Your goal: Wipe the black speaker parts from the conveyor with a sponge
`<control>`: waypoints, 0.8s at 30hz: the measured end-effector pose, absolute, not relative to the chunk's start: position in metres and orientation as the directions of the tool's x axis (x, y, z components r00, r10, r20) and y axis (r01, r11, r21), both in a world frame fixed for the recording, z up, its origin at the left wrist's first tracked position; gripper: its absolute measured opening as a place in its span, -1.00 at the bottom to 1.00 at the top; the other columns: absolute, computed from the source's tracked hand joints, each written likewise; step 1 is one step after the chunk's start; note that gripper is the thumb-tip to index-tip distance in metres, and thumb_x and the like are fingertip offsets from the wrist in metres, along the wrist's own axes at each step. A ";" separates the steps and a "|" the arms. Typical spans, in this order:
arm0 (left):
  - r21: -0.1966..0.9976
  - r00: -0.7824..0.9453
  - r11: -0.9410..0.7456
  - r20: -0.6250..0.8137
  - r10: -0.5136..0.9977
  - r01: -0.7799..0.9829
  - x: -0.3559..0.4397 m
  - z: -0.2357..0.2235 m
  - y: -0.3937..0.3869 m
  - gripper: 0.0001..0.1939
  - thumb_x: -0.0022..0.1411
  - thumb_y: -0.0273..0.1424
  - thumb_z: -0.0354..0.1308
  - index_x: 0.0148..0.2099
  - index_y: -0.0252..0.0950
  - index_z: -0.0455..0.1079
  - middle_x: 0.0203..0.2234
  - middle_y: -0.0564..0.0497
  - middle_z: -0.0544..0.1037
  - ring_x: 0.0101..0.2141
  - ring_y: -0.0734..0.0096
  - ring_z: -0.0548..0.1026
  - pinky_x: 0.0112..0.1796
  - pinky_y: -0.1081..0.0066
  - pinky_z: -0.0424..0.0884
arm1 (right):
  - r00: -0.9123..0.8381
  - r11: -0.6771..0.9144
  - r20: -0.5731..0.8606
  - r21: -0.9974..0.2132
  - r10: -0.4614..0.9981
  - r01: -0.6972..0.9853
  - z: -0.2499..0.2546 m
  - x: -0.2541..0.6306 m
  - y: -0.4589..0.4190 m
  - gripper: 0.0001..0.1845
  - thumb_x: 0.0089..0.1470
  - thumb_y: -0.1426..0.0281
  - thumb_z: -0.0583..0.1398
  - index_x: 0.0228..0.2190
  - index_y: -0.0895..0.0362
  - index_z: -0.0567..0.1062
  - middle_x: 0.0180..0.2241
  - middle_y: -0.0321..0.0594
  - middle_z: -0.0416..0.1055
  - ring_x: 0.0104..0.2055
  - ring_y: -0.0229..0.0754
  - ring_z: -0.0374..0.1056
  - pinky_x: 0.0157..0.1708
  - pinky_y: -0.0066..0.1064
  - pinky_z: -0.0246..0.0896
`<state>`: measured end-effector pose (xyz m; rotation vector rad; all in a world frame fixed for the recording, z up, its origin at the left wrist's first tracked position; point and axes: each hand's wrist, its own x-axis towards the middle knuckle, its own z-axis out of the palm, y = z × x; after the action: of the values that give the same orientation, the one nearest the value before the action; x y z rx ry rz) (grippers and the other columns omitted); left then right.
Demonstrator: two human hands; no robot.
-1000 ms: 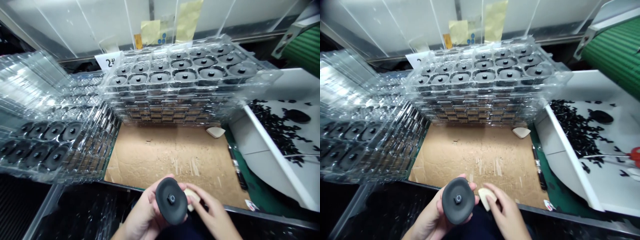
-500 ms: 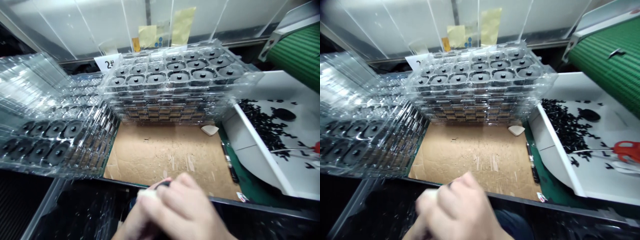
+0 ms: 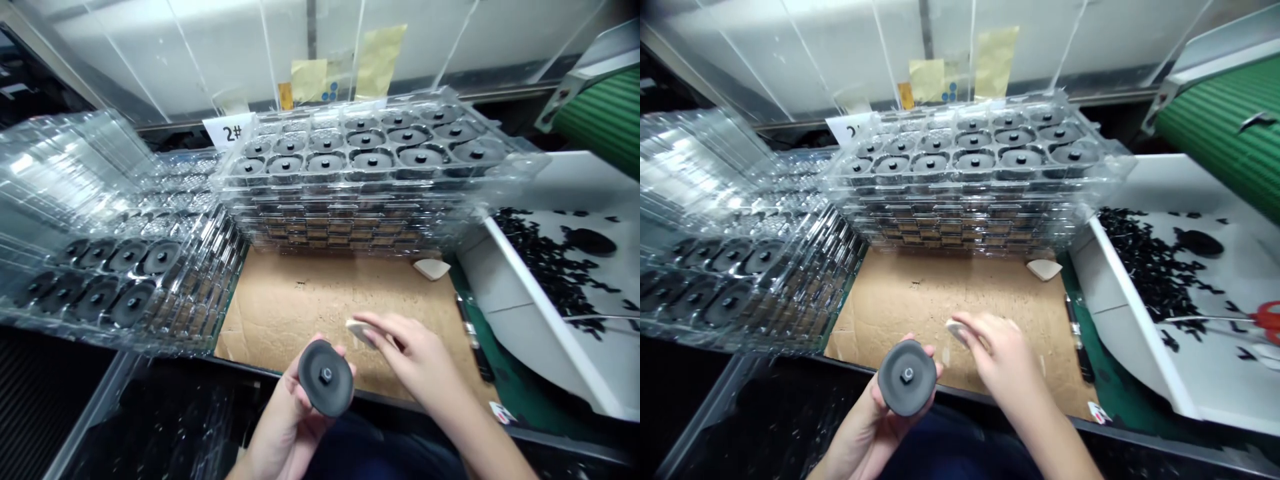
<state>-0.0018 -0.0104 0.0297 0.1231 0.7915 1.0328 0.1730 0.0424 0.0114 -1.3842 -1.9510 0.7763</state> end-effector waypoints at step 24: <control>0.428 0.282 0.570 -0.568 0.773 -0.701 -0.002 0.041 -0.010 -0.63 -0.12 -0.34 0.38 -0.17 -0.22 0.51 -0.21 -0.04 0.58 -0.11 0.28 0.48 0.05 0.34 0.22 | -0.330 0.601 0.502 -0.672 0.800 0.433 0.066 0.129 0.014 -0.72 0.10 0.56 0.06 -0.13 0.19 0.40 -0.35 -0.19 0.49 -0.37 -0.23 0.38 -0.33 -0.36 0.25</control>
<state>-0.0017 -0.0100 0.0414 0.1012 0.8203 0.9892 0.1294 0.0140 0.0659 -0.9788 -1.9661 0.5382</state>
